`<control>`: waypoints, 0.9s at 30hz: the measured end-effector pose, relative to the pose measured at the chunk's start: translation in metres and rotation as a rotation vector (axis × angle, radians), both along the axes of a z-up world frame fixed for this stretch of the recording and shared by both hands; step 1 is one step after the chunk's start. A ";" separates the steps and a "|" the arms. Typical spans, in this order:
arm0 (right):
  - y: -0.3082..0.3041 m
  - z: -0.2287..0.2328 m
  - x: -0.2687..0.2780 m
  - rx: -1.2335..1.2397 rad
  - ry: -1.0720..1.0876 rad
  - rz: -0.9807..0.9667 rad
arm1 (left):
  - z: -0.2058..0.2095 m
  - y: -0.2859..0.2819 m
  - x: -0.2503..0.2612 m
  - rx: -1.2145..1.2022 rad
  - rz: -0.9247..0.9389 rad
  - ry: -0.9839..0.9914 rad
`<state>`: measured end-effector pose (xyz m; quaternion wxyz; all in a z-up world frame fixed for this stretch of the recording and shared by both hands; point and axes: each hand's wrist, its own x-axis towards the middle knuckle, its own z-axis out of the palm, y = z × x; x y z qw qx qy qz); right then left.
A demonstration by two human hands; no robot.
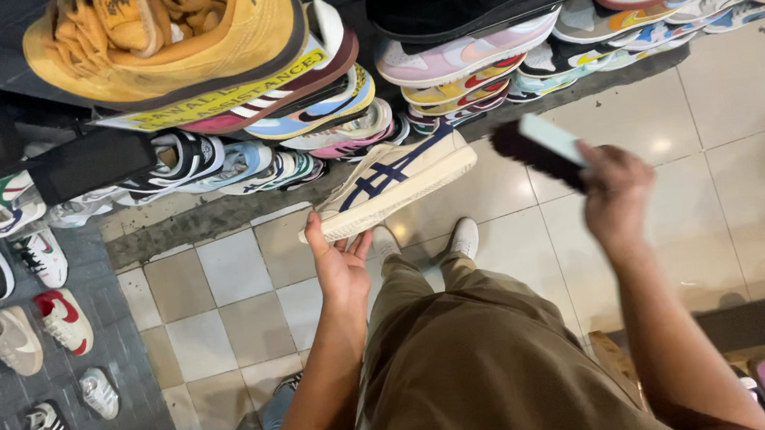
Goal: The person selects shoes from a display shelf and cleans them using a handheld brush, placing each cleaned shoe onto a wooden bench.
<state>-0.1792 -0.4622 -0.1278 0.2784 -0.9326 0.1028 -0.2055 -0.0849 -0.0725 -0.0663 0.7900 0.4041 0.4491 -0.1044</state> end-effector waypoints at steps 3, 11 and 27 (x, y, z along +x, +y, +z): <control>-0.037 0.006 -0.022 0.376 0.123 -0.134 | 0.023 -0.006 0.006 0.020 0.155 0.059; -0.013 0.059 0.001 0.793 0.224 -0.316 | -0.007 -0.003 0.002 0.041 0.034 -0.158; 0.018 0.047 0.006 1.228 0.804 0.214 | -0.026 -0.045 -0.003 0.080 -0.363 -0.630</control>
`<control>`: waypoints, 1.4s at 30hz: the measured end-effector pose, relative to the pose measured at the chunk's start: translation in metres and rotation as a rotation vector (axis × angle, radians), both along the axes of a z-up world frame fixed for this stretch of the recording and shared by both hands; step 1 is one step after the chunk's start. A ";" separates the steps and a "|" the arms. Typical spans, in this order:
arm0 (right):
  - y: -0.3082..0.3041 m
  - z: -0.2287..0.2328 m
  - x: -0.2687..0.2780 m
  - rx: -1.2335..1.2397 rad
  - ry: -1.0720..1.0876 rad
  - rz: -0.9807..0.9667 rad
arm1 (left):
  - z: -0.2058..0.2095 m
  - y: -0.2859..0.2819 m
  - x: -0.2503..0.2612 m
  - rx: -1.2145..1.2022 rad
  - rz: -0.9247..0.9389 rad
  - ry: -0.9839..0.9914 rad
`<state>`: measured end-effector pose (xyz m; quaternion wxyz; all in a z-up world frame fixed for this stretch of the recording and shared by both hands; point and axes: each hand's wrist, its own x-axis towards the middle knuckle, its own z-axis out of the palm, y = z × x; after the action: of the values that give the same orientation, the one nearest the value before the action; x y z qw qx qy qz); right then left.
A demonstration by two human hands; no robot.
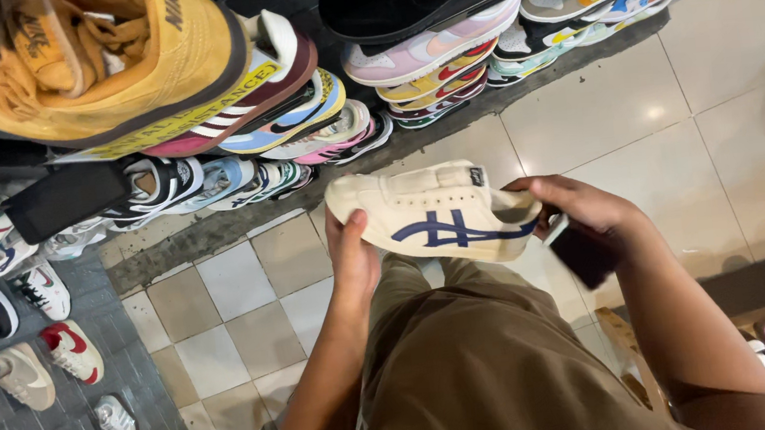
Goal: The person selects shoes from a display shelf and cleans them using a handheld brush, placing each cleaned shoe onto a wooden bench.
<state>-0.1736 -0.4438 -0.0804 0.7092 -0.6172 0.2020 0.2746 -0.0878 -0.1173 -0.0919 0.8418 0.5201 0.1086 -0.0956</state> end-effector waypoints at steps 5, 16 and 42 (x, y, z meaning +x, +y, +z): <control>-0.010 -0.029 -0.012 -0.152 -0.013 0.220 | -0.002 -0.012 0.006 0.012 -0.217 -0.079; 0.012 -0.009 -0.058 -0.193 -0.049 -0.081 | -0.028 -0.021 0.019 -0.068 -0.439 -0.060; 0.112 -0.002 0.033 -0.120 -0.262 -0.118 | -0.078 0.142 0.040 -0.074 -0.010 0.323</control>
<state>-0.1404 -0.3317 -0.0828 0.7061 -0.6762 0.1595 0.1370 -0.0473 0.0245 -0.1694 0.8314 0.4672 0.2362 -0.1862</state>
